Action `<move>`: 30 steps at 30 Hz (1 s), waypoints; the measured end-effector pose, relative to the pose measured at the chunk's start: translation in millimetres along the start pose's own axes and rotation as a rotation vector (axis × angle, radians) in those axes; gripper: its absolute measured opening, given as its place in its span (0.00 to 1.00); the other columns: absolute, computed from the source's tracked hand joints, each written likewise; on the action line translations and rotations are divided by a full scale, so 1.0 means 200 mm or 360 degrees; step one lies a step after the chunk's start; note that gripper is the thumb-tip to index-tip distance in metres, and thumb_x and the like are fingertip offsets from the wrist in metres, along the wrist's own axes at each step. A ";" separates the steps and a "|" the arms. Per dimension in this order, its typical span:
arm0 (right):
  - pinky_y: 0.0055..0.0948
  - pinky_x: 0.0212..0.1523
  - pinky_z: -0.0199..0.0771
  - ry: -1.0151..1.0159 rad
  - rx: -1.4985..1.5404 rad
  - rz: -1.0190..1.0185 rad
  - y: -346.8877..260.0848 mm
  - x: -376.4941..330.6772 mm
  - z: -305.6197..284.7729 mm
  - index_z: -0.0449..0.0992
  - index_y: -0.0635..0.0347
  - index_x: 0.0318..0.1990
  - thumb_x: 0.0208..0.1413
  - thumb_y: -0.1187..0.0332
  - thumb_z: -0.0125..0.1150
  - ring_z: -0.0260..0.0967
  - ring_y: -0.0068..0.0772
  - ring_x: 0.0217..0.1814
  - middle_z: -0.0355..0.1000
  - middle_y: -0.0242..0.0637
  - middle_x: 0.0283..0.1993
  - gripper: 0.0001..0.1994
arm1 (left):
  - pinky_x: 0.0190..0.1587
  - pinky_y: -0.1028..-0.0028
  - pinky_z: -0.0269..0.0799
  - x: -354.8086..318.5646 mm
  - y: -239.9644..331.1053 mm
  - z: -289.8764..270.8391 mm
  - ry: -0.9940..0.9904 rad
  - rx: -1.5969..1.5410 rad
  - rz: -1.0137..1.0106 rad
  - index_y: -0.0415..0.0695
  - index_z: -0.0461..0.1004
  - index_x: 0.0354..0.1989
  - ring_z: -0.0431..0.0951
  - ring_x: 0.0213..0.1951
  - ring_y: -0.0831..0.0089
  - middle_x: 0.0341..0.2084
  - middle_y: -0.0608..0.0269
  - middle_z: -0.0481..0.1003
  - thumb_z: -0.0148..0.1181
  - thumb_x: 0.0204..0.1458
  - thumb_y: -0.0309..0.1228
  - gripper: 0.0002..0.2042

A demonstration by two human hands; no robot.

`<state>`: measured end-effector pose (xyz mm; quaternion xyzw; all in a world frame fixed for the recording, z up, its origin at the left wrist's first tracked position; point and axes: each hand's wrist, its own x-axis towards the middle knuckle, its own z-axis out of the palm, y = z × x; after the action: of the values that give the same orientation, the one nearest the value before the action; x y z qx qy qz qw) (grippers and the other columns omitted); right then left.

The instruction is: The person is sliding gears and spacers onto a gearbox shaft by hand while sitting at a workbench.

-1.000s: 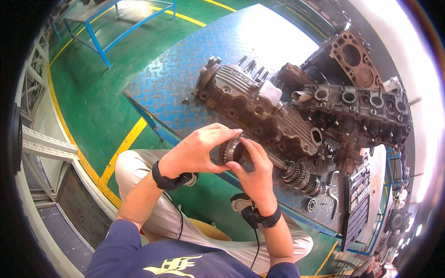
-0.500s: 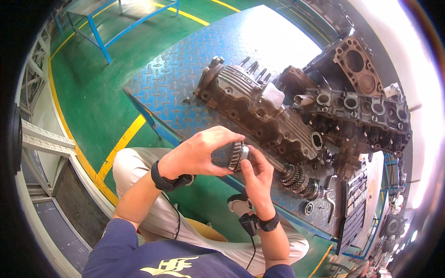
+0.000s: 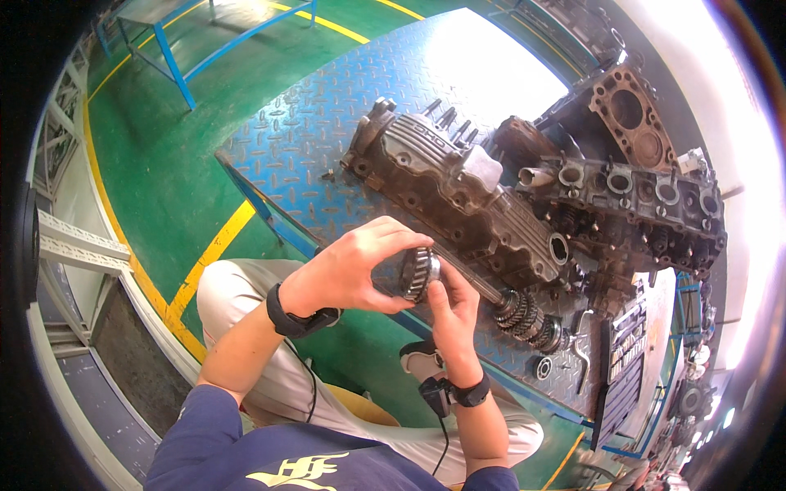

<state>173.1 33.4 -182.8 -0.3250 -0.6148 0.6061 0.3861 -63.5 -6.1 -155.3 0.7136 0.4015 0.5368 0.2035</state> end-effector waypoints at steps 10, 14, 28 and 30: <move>0.39 0.67 0.81 -0.0045 0.0615 0.0191 0.04 -0.01 0.07 0.68 0.72 0.73 0.75 0.58 0.66 0.79 0.35 0.65 0.78 0.43 0.65 0.30 | 0.62 0.55 0.77 -0.01 -0.01 0.03 -0.0015 0.0024 -0.0057 0.37 0.75 0.64 0.80 0.56 0.46 0.54 0.45 0.80 0.84 0.41 0.33 0.38; 0.43 0.70 0.79 -0.0155 0.0529 0.0131 0.03 -0.03 0.06 0.67 0.71 0.74 0.75 0.61 0.65 0.78 0.37 0.67 0.76 0.44 0.68 0.29 | 0.63 0.56 0.77 -0.01 -0.02 0.01 -0.0050 0.0009 -0.0163 0.36 0.75 0.65 0.80 0.57 0.45 0.55 0.44 0.80 0.84 0.42 0.33 0.38; 0.39 0.63 0.87 0.0125 -0.0028 -0.0145 -0.19 -0.05 0.04 0.62 0.72 0.79 0.61 0.86 0.70 0.80 0.49 0.67 0.69 0.54 0.76 0.38 | 0.63 0.54 0.77 -0.03 -0.04 -0.04 -0.0110 0.0426 -0.0194 0.31 0.73 0.67 0.81 0.55 0.43 0.53 0.39 0.81 0.80 0.39 0.32 0.41; 0.39 0.62 0.87 0.0152 -0.0040 -0.0168 -0.17 -0.03 0.09 0.66 0.71 0.77 0.58 0.83 0.75 0.81 0.47 0.65 0.72 0.53 0.74 0.38 | 0.63 0.54 0.77 -0.03 -0.03 -0.05 -0.0141 0.0449 -0.0206 0.30 0.72 0.67 0.81 0.55 0.43 0.52 0.38 0.81 0.80 0.39 0.32 0.42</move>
<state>162.8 16.6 -149.0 -0.3255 -0.6196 0.5609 0.4422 -75.9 -8.6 -159.9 0.7308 0.5087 0.4288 0.1528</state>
